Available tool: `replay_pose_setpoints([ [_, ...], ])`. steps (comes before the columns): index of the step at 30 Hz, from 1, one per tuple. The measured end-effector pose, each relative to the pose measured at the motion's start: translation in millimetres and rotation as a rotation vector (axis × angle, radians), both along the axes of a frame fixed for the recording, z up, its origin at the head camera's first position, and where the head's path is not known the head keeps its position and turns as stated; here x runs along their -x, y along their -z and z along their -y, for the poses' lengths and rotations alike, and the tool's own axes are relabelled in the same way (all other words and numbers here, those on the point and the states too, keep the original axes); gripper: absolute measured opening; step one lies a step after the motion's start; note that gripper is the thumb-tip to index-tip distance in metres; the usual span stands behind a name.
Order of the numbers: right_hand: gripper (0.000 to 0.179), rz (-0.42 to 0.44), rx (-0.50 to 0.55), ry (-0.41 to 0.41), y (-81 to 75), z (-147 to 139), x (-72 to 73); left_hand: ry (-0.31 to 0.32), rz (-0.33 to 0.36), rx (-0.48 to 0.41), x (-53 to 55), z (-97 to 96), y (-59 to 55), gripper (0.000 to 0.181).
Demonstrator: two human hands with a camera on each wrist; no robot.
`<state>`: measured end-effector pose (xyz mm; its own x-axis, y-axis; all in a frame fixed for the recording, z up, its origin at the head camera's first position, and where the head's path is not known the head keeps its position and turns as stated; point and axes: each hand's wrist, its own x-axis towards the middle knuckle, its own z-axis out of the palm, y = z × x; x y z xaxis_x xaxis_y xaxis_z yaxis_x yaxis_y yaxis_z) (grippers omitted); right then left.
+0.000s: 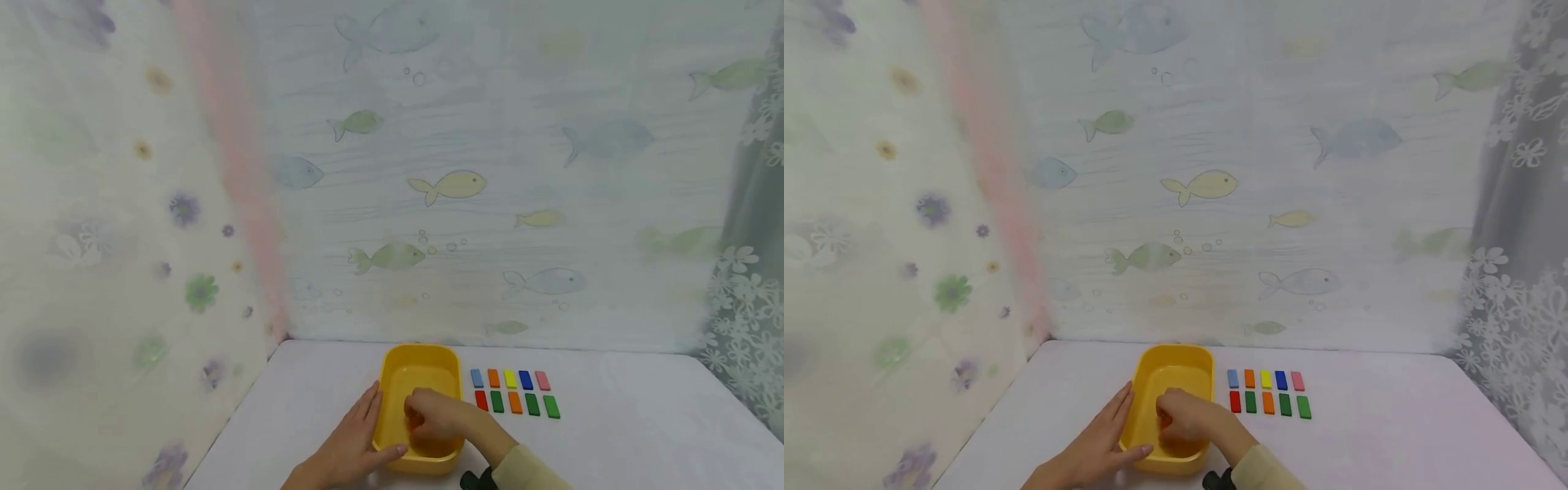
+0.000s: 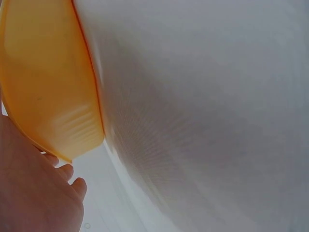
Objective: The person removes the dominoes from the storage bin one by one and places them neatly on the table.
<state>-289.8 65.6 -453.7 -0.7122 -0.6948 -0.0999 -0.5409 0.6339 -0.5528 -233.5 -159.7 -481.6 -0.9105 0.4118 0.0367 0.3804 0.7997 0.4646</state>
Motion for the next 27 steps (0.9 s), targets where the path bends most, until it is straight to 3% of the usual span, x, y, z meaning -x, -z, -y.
replay_pose_setpoints([
  [7, 0.022, 0.037, 0.029, -0.005, -1.6, -2, 5.6, -0.023, 0.040, -0.002, 0.8, -0.1, -1.7, 0.105],
  [16, 0.021, 0.057, 0.034, -0.010, -0.7, -2, 6.8, 0.000, 0.007, -0.004, 2.1, -0.5, 1.4, 0.108],
  [22, 0.026, 0.068, 0.075, -0.011, -10.5, -5, 3.0, -0.011, 0.004, 0.011, 4.6, 0.1, 0.7, 0.108],
  [27, 0.028, 0.007, 0.120, -0.039, -24.2, -18, -4.4, -0.020, 0.018, 0.018, 4.4, -0.4, 2.0, 0.108],
])
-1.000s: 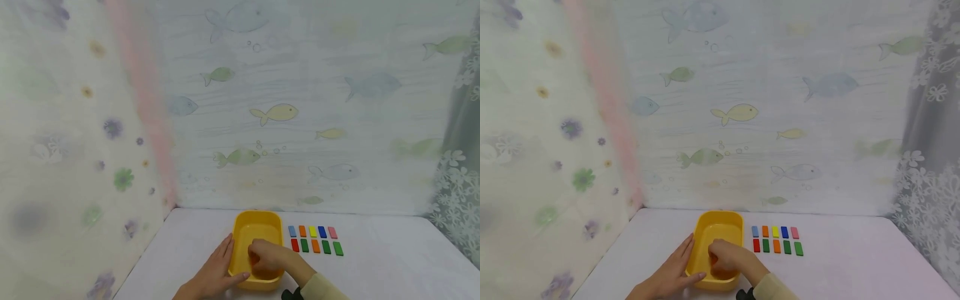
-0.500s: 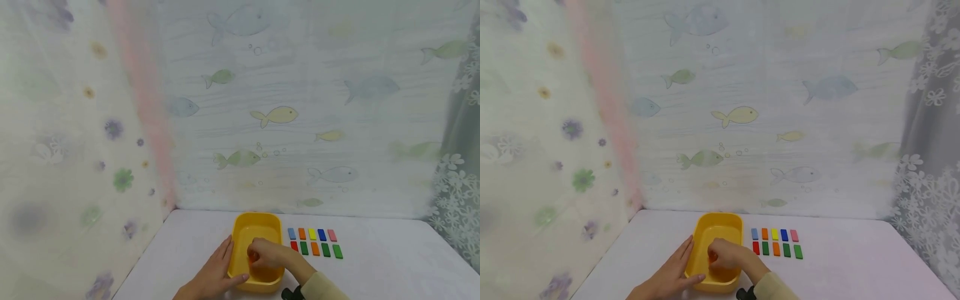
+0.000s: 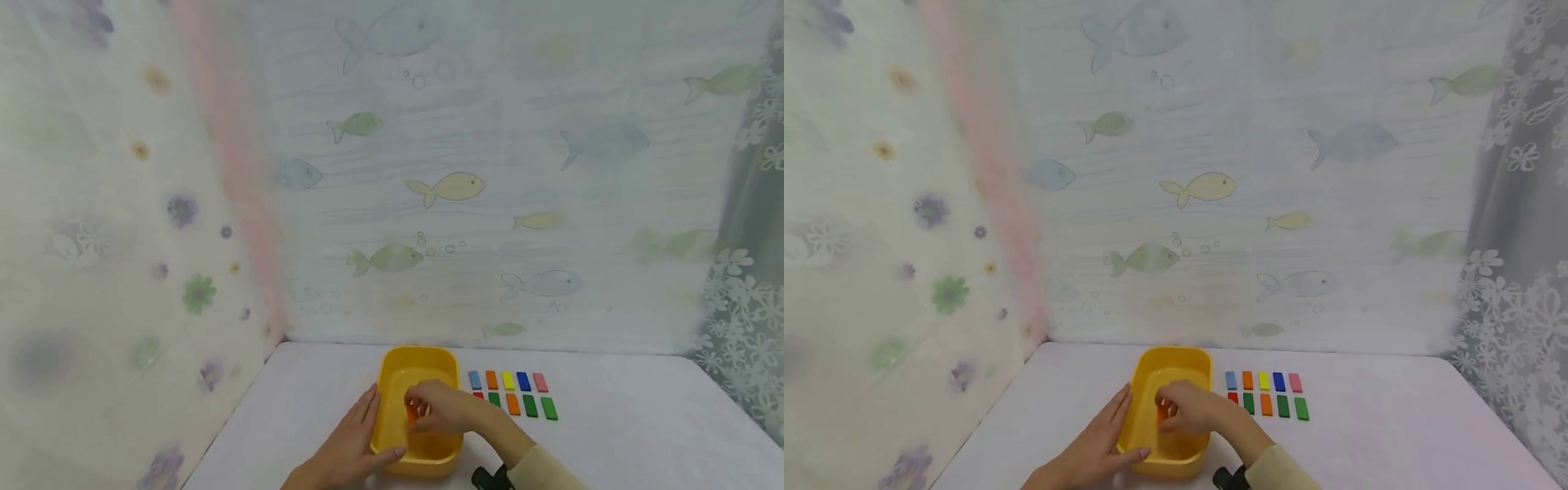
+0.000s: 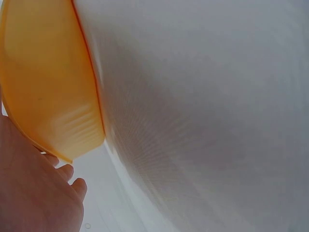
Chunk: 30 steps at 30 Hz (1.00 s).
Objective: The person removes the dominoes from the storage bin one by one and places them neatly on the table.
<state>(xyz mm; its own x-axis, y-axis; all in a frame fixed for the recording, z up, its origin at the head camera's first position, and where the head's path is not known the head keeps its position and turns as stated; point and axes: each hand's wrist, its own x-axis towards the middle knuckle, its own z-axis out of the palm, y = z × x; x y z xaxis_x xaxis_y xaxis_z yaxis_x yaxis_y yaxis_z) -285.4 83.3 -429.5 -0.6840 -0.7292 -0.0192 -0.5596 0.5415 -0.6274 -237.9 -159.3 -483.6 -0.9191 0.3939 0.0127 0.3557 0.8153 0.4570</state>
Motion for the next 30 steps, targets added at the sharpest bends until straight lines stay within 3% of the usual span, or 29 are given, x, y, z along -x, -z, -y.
replay_pose_setpoints([
  [8, 0.034, -0.068, 0.068, 0.021, -20.1, -29, -11.4, -0.001, -0.008, 0.000, -1.3, 0.6, 1.3, 0.112],
  [14, 0.036, -0.121, 0.124, 0.084, -25.2, -57, -18.5, -0.013, 0.012, -0.009, -1.8, -0.1, 0.1, 0.111],
  [23, 0.030, -0.147, 0.102, 0.158, -10.7, -92, -22.4, -0.006, 0.013, -0.019, -1.2, -0.1, 0.8, 0.114],
  [30, 0.037, -0.068, 0.061, 0.223, 9.9, -107, -22.2, -0.018, 0.032, -0.031, -1.2, -1.5, -0.5, 0.112],
])
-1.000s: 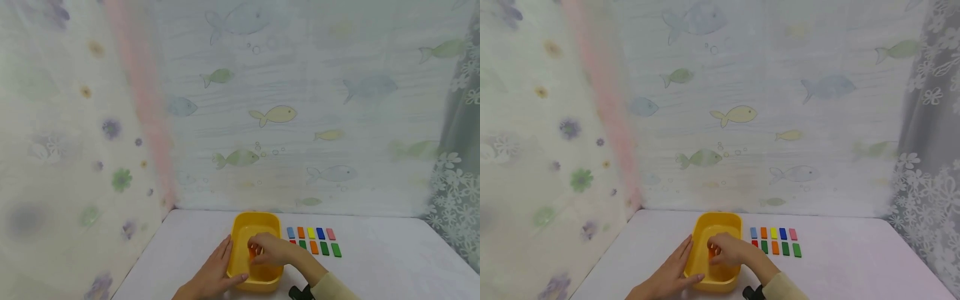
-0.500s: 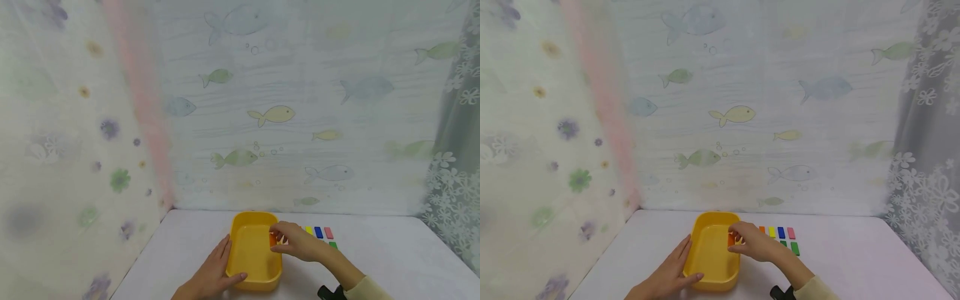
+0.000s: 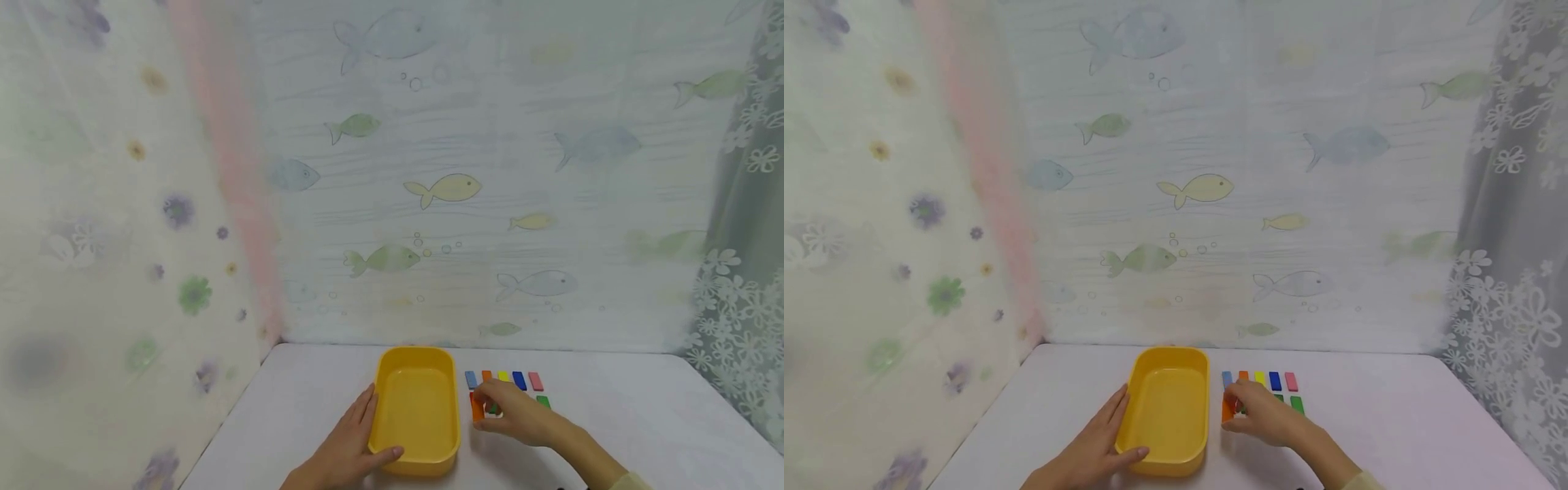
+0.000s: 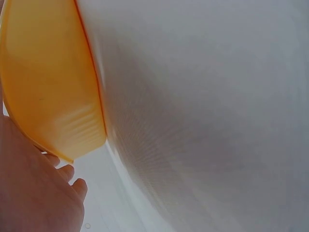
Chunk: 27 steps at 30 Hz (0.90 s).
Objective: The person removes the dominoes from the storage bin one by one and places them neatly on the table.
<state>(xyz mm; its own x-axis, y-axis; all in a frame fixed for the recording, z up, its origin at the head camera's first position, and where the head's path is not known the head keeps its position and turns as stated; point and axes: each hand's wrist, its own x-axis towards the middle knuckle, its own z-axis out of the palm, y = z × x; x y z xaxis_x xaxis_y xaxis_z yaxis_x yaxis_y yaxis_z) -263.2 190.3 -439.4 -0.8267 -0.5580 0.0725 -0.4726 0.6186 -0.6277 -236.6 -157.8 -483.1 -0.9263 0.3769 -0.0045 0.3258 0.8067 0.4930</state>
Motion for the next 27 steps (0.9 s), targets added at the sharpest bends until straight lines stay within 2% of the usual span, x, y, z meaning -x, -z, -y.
replay_pose_setpoints([
  [5, 0.029, 0.019, -0.026, 0.006, 16.1, -7, 3.0, -0.006, 0.021, -0.001, -0.1, -2.3, -0.3, 0.112],
  [9, 0.031, 0.039, -0.035, 0.018, 25.4, -6, 4.5, -0.003, 0.011, 0.008, 0.8, -0.4, -0.9, 0.111],
  [15, 0.034, 0.036, -0.044, 0.059, 32.9, 1, 6.8, 0.003, -0.014, 0.006, 2.5, 4.2, -1.3, 0.112],
  [20, 0.033, 0.062, -0.086, 0.103, 41.9, 6, 8.0, 0.006, 0.002, -0.013, -0.5, 4.2, 1.6, 0.113],
  [27, 0.037, 0.037, -0.101, 0.107, 45.7, 4, 7.0, 0.011, 0.003, -0.008, -2.5, 2.9, 2.2, 0.113],
])
